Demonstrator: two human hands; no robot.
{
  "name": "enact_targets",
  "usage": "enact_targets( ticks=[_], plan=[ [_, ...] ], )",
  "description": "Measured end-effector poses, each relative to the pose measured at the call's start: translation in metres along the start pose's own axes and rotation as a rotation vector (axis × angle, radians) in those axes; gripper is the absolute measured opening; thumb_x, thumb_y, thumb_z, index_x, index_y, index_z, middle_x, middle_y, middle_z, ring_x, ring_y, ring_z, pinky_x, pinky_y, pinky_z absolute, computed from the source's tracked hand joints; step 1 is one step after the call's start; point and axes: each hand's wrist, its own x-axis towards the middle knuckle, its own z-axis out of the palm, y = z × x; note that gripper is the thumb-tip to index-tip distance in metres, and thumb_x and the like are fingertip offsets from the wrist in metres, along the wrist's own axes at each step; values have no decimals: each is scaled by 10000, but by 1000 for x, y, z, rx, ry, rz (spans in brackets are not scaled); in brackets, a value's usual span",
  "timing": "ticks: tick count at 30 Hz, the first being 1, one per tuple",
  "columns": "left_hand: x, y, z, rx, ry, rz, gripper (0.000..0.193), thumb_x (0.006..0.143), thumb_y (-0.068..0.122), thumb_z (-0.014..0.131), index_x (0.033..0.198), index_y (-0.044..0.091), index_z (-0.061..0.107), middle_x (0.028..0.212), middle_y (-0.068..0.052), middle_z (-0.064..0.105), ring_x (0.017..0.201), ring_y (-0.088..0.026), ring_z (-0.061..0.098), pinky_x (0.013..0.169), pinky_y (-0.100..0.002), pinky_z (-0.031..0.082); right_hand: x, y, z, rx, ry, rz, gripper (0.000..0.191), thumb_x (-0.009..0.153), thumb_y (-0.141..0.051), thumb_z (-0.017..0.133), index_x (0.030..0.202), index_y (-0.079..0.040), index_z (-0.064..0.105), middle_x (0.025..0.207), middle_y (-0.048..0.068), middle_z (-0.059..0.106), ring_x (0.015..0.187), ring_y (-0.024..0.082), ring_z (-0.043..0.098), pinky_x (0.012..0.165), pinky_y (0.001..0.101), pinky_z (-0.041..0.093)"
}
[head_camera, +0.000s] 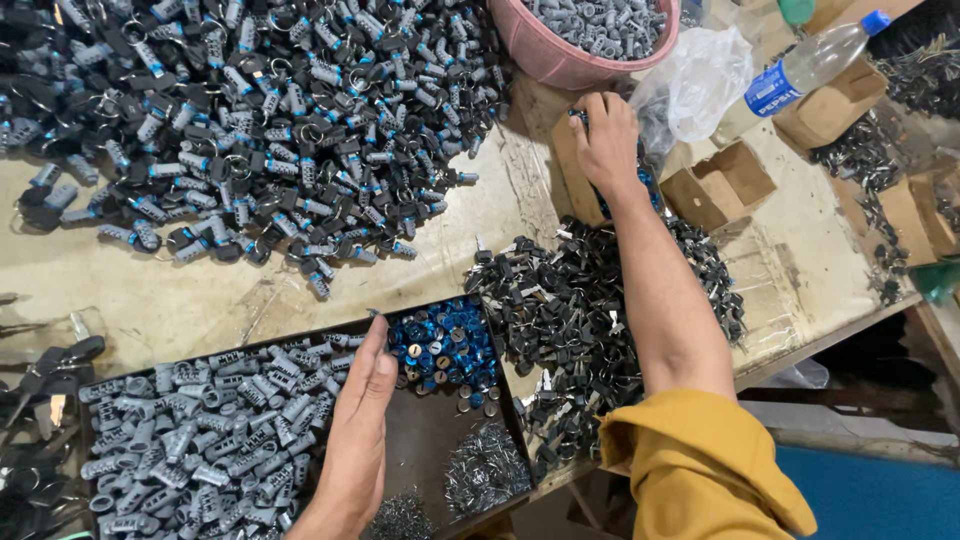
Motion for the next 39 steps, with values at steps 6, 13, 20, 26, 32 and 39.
enact_targets(
  ticks=[6,13,20,26,32,39],
  plan=[
    [0,0,-2,0,-11,21,715,973,436,488,1584,103,329,1698,-51,300,1569,-162,203,1223,-341,117,-25,19,-2,-84,20,31,183,954,-144,721,1067,-63,602,1122,153,566,1086,396,544,915,516,438],
    [0,-2,-4,-32,-24,30,713,975,429,495,1583,93,334,1693,-58,314,1566,-172,213,1223,-340,121,-46,39,-17,47,91,111,270,959,-235,739,1135,-56,640,1156,189,567,1138,406,537,978,510,436],
    [-1,0,-2,-8,3,-16,704,971,427,473,1590,132,314,1693,-39,292,1559,-153,197,1216,-337,110,-51,26,-2,-39,-77,136,322,991,-299,688,1246,-110,635,1225,251,522,1097,484,498,883,564,430],
    [0,-2,-3,-19,-27,28,713,976,435,496,1594,133,308,1701,-51,284,1574,-173,198,1232,-358,119,-52,26,1,-57,-139,151,309,1010,-309,645,1244,-108,630,1207,250,528,1068,483,517,896,572,442],
    [0,-3,-3,-6,-2,-16,721,952,429,509,1590,148,322,1691,-21,300,1557,-157,201,1218,-347,102,-49,26,3,-113,-133,145,296,968,-309,676,1169,-94,643,1156,259,564,1024,487,544,880,570,469],
    [0,-5,-4,-9,-41,62,735,960,433,531,1586,108,327,1690,-65,315,1558,-182,237,1223,-353,134,-46,23,0,-94,-148,145,326,956,-340,693,1150,-85,638,1116,260,594,980,488,594,822,571,486]
  ],
)
